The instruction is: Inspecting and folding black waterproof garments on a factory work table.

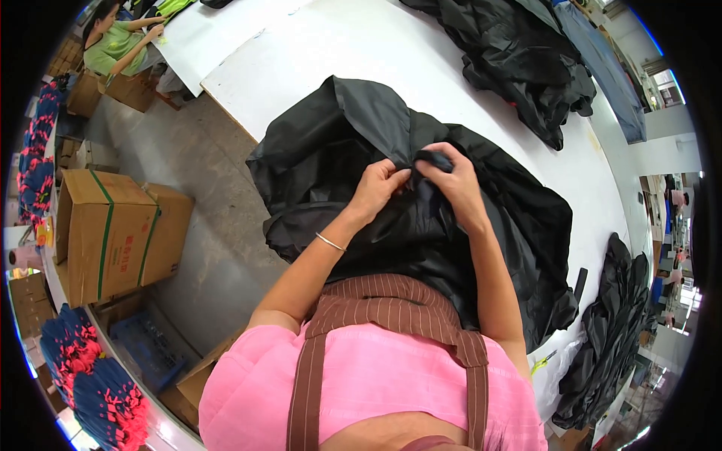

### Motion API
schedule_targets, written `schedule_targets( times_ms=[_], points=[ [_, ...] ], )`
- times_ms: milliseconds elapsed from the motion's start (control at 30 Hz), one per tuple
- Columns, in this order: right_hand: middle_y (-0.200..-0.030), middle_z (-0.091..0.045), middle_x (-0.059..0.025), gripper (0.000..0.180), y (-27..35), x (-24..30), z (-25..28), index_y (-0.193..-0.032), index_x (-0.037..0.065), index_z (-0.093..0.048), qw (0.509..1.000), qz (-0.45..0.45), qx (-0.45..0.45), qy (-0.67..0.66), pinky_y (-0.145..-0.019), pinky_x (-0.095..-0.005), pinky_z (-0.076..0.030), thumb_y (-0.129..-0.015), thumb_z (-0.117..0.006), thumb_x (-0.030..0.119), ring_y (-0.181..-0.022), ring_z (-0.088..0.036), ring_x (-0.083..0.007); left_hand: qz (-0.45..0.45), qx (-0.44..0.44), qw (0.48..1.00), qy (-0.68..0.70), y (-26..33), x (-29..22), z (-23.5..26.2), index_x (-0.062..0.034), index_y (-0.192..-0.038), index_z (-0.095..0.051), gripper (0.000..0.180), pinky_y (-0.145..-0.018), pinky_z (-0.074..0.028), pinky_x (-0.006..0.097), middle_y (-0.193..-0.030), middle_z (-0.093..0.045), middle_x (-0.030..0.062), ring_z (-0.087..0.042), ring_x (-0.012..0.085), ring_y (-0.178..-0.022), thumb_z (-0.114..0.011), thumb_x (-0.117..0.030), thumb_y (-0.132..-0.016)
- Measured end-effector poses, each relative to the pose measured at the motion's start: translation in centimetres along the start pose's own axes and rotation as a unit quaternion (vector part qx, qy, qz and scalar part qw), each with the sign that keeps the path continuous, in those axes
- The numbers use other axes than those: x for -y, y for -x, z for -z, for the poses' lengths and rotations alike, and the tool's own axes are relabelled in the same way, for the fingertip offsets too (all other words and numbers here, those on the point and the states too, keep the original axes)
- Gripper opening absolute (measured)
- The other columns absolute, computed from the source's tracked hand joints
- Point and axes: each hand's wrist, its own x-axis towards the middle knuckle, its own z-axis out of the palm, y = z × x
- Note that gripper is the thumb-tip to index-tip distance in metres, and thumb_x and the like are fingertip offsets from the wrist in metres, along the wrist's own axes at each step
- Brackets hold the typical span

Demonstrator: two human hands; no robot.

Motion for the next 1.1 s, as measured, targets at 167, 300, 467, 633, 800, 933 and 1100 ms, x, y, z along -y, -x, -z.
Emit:
schedule_targets(
  times_ms=[167,300,467,633,800,933,1100],
  points=[
    [-0.075,-0.062,-0.013,0.023,-1.0,0.2,-0.9,-0.093,0.002,-0.061,0.982,0.017,0.01,0.185,-0.069,-0.0294,-0.048,-0.075,-0.068,0.014,-0.07,-0.061,-0.0174,-0.101,-0.071,0.989,-0.076,0.8,2.0,-0.8,0.0037,-0.075,-0.054,0.02,-0.054,-0.039,0.024,-0.065,-0.055,0.0008,-0.045,0.0067,-0.059,-0.063,-0.01,-0.086],
    [-0.078,-0.065,-0.0182,0.024,-1.2,-3.5,-0.4,-0.093,0.0,-0.062,0.96,0.032,-0.039,0.274,-0.07,-0.0325,-0.05,-0.071,-0.067,0.01,-0.075,-0.066,-0.0272,-0.154,-0.119,0.97,-0.143,1.6,1.5,-1.5,0.0036,-0.072,-0.05,0.023,-0.053,-0.038,0.024,-0.062,-0.052,0.001,-0.044,0.0061,-0.058,-0.064,-0.009,-0.085],
    [-0.077,-0.058,0.0016,0.016,0.4,-4.1,0.0,-0.09,0.003,-0.063,0.994,-0.096,-0.051,0.003,-0.061,-0.0216,-0.043,-0.076,-0.069,0.008,-0.068,-0.052,-0.0061,-0.164,-0.134,0.973,-0.092,1.5,1.7,-1.1,0.0014,-0.069,-0.049,0.025,-0.052,-0.038,0.024,-0.059,-0.05,0.0,-0.044,0.005,-0.057,-0.065,-0.009,-0.085],
    [-0.077,-0.059,0.0001,0.017,0.1,-2.2,0.0,-0.09,0.002,-0.062,0.997,-0.051,-0.033,0.041,-0.063,-0.0226,-0.044,-0.077,-0.069,0.01,-0.069,-0.053,-0.0073,-0.132,-0.109,0.983,-0.06,1.7,2.1,-1.3,0.0015,-0.071,-0.051,0.02,-0.052,-0.039,0.025,-0.06,-0.052,0.0014,-0.047,0.0051,-0.057,-0.064,-0.006,-0.084],
    [-0.076,-0.064,-0.0118,0.027,-0.6,-1.9,-2.3,-0.095,0.001,-0.061,0.973,-0.014,-0.088,0.212,-0.068,-0.0291,-0.048,-0.073,-0.066,0.016,-0.072,-0.061,-0.0151,-0.251,-0.145,0.931,-0.223,2.4,2.0,-2.3,0.0026,-0.074,-0.052,0.012,-0.051,-0.039,0.028,-0.058,-0.047,0.0088,-0.047,0.01,-0.054,-0.061,-0.001,-0.081],
    [-0.076,-0.064,-0.0085,0.028,-1.4,-2.8,-1.0,-0.098,0.002,-0.062,0.98,-0.035,-0.088,0.172,-0.067,-0.0275,-0.048,-0.073,-0.067,0.014,-0.071,-0.06,-0.0137,-0.194,-0.147,0.95,-0.193,2.7,1.5,-2.5,0.0021,-0.073,-0.051,0.016,-0.051,-0.037,0.027,-0.058,-0.045,0.0084,-0.041,0.0099,-0.054,-0.063,-0.003,-0.082],
    [-0.089,-0.061,-0.0019,0.028,0.1,-3.2,0.3,-0.104,0.004,-0.061,0.993,-0.067,-0.094,-0.028,-0.072,-0.0244,-0.046,-0.078,-0.067,0.008,-0.078,-0.055,-0.0103,-0.11,-0.127,0.984,0.056,2.2,2.4,-0.7,-0.0029,-0.076,-0.052,0.016,-0.053,-0.038,0.022,-0.067,-0.05,-0.0036,-0.044,0.0035,-0.062,-0.06,-0.009,-0.089]
  ],
)
